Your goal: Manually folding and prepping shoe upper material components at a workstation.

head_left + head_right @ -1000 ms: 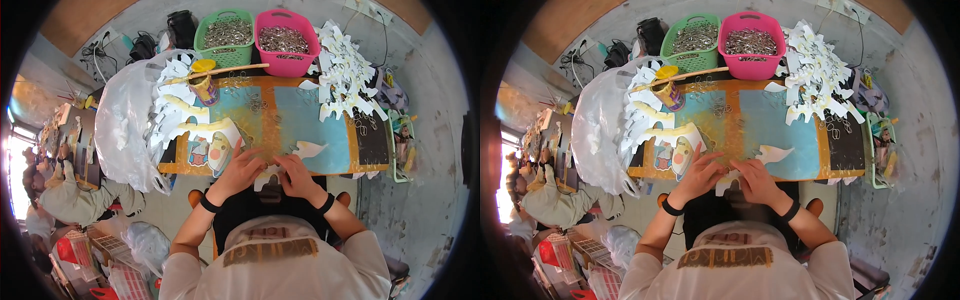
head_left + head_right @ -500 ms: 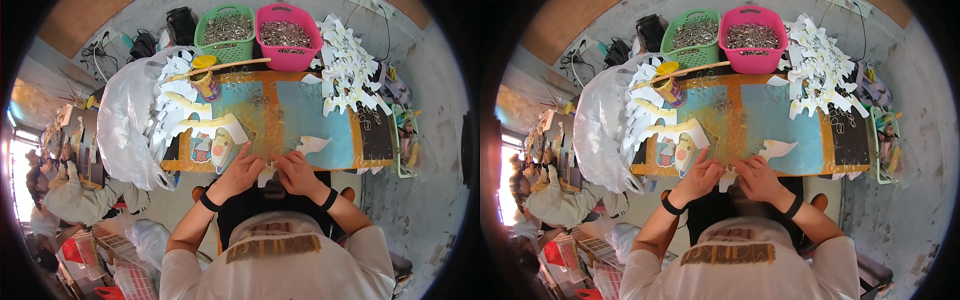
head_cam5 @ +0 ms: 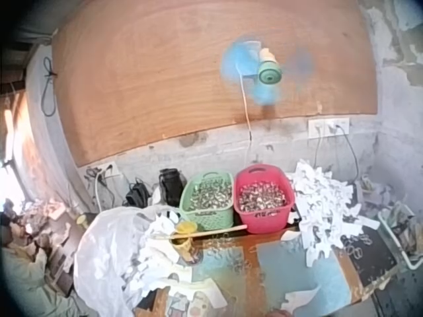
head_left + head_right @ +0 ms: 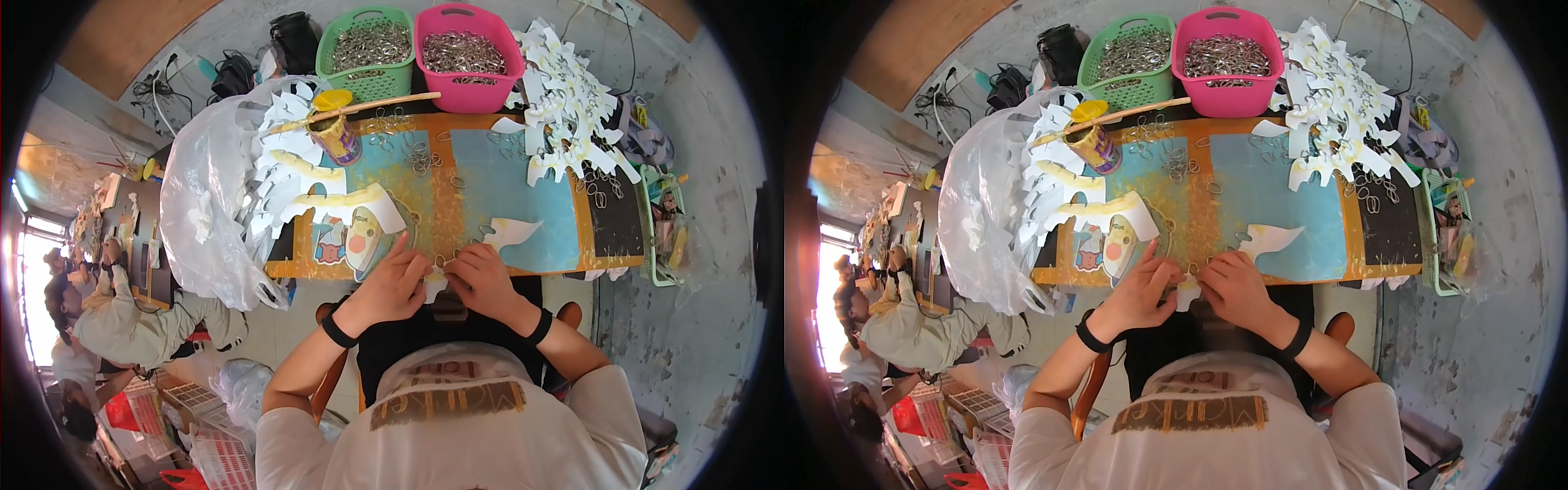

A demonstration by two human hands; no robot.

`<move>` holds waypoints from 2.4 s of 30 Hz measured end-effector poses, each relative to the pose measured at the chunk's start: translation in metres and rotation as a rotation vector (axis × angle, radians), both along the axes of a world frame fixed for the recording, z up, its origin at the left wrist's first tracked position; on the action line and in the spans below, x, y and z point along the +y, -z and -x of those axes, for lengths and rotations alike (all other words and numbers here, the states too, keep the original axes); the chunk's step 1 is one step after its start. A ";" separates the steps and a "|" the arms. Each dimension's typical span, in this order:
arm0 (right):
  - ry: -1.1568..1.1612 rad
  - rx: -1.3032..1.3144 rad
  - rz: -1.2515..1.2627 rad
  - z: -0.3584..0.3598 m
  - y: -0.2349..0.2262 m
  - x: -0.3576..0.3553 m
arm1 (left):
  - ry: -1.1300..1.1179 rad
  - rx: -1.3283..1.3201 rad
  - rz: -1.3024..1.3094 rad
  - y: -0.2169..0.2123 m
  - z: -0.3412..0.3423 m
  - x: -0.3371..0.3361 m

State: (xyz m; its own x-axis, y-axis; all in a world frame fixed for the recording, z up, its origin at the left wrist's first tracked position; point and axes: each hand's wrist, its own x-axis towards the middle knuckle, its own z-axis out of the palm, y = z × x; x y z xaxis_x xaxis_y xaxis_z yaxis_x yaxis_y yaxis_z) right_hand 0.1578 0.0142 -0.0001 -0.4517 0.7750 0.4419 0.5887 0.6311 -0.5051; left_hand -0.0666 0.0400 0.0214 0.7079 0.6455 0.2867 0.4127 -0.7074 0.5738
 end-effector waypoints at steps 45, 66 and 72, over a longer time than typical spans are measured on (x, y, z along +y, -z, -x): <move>-0.120 0.056 0.448 -0.007 -0.042 0.022 | -0.540 -0.597 0.235 0.010 -0.007 -0.065; -0.636 0.808 0.892 -0.002 -0.073 -0.021 | -0.083 -1.010 0.987 -0.024 -0.017 -0.071; -0.296 0.864 0.865 -0.003 -0.071 -0.029 | -0.158 -1.384 0.972 -0.025 -0.037 -0.083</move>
